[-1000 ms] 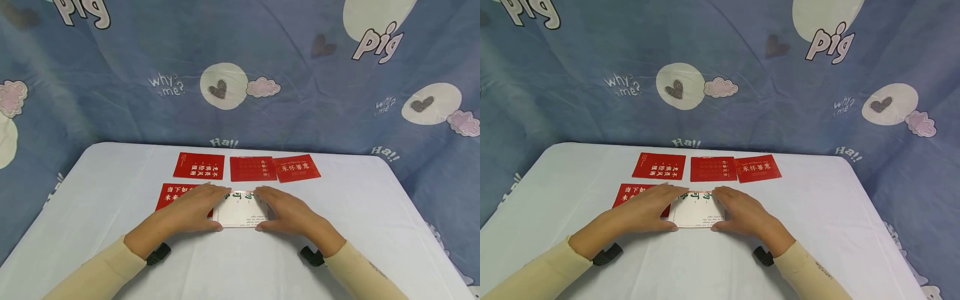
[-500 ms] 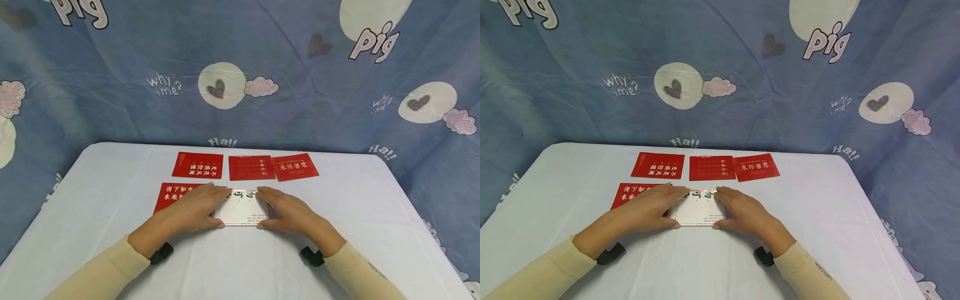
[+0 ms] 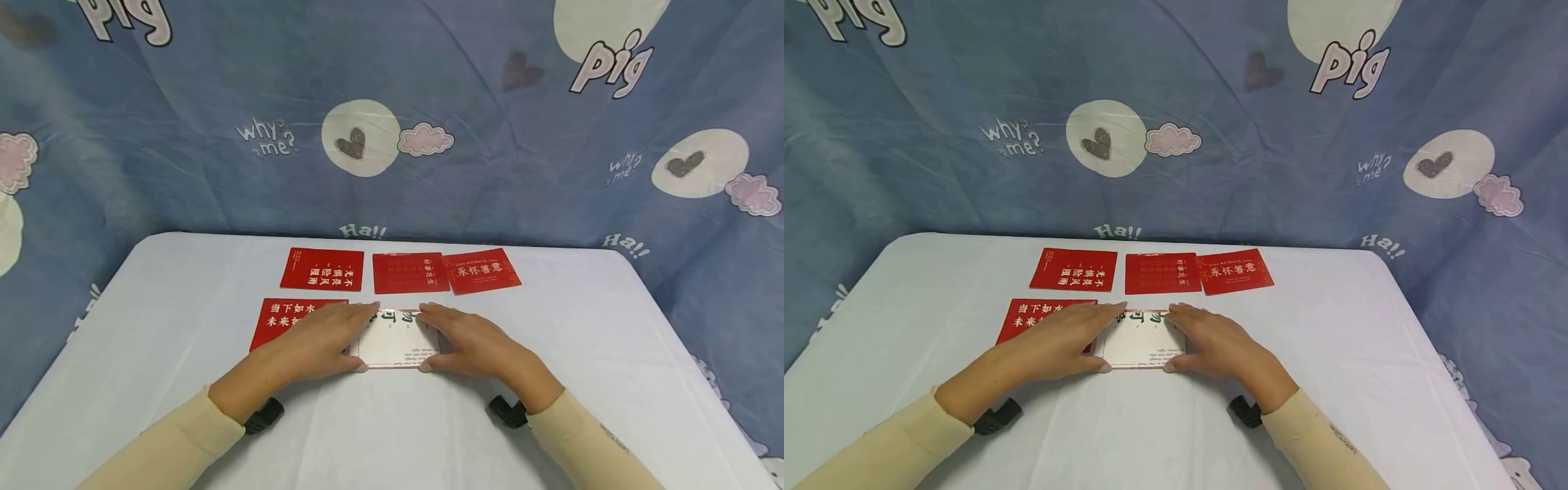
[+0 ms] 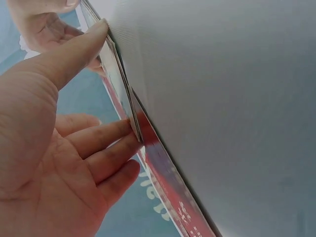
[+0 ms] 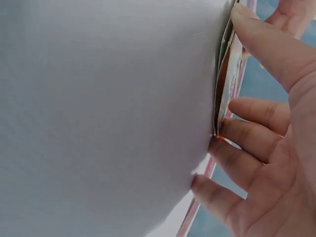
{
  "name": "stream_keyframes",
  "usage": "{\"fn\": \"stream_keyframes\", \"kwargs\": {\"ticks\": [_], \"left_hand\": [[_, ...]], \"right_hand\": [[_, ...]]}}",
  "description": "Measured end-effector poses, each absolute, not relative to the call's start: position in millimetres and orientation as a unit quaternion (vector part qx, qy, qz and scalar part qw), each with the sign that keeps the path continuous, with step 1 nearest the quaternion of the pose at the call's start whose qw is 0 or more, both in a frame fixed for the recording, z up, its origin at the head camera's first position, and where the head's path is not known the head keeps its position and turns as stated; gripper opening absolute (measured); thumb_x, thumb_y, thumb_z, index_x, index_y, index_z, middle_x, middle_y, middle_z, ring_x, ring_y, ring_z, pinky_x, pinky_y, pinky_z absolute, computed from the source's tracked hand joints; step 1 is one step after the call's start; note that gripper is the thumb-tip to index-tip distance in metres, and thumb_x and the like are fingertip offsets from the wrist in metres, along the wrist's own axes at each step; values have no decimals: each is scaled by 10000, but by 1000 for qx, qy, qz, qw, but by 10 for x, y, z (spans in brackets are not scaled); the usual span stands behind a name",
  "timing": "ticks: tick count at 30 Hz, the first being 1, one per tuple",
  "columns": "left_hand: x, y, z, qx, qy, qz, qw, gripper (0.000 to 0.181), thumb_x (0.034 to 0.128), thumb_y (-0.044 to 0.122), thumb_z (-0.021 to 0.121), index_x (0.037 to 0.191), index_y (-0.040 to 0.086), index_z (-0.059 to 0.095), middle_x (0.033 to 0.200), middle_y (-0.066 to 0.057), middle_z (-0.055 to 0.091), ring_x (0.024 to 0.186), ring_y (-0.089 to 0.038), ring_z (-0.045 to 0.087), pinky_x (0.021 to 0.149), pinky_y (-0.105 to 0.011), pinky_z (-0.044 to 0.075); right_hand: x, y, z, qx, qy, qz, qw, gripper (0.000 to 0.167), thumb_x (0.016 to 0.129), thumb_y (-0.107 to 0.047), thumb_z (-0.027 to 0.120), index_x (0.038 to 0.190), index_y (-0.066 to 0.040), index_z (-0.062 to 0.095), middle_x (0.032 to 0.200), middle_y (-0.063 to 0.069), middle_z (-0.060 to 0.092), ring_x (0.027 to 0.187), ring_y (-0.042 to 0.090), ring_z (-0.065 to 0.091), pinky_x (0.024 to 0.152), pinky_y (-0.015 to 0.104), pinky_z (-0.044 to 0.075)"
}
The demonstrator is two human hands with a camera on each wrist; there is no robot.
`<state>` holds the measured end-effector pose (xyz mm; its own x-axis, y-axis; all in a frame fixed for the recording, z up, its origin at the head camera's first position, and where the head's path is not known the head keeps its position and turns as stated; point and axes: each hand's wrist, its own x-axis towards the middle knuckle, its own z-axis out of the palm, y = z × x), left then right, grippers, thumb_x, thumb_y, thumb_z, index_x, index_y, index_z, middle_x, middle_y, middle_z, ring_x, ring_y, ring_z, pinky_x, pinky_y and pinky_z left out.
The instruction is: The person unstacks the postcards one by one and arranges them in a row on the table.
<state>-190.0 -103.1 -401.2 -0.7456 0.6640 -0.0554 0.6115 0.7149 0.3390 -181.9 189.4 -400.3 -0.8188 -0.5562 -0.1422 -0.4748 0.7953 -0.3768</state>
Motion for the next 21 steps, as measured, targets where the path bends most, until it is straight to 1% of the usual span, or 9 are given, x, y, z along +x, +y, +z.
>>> {"fn": "stream_keyframes", "kwargs": {"ticks": [5,13,21], "left_hand": [[-1908,-1032,-4020,342,924,150,87,1024,775,365,937,1605,80,410,1543,-106,531,1410,-327,501,1156,-512,417],[-1901,-1051,-4004,353,920,143,91,976,810,355,912,1599,65,417,1554,-128,518,1416,-335,496,1152,-522,421],[-1913,-1063,-4006,363,916,146,89,933,820,355,901,1579,58,448,1532,-129,539,1398,-335,514,1142,-524,430]], "right_hand": [[-1822,1874,-3976,-270,942,-154,129,821,842,-407,876,1538,-136,534,1597,73,480,1466,275,451,1123,499,459],[-1839,1861,-3960,-267,942,-153,132,822,834,-409,884,1529,-133,544,1585,66,497,1460,261,461,1131,480,453],[-1823,1892,-3991,-268,942,-159,122,879,824,-416,893,1555,-120,506,1570,56,514,1445,256,479,1123,473,462]]}}
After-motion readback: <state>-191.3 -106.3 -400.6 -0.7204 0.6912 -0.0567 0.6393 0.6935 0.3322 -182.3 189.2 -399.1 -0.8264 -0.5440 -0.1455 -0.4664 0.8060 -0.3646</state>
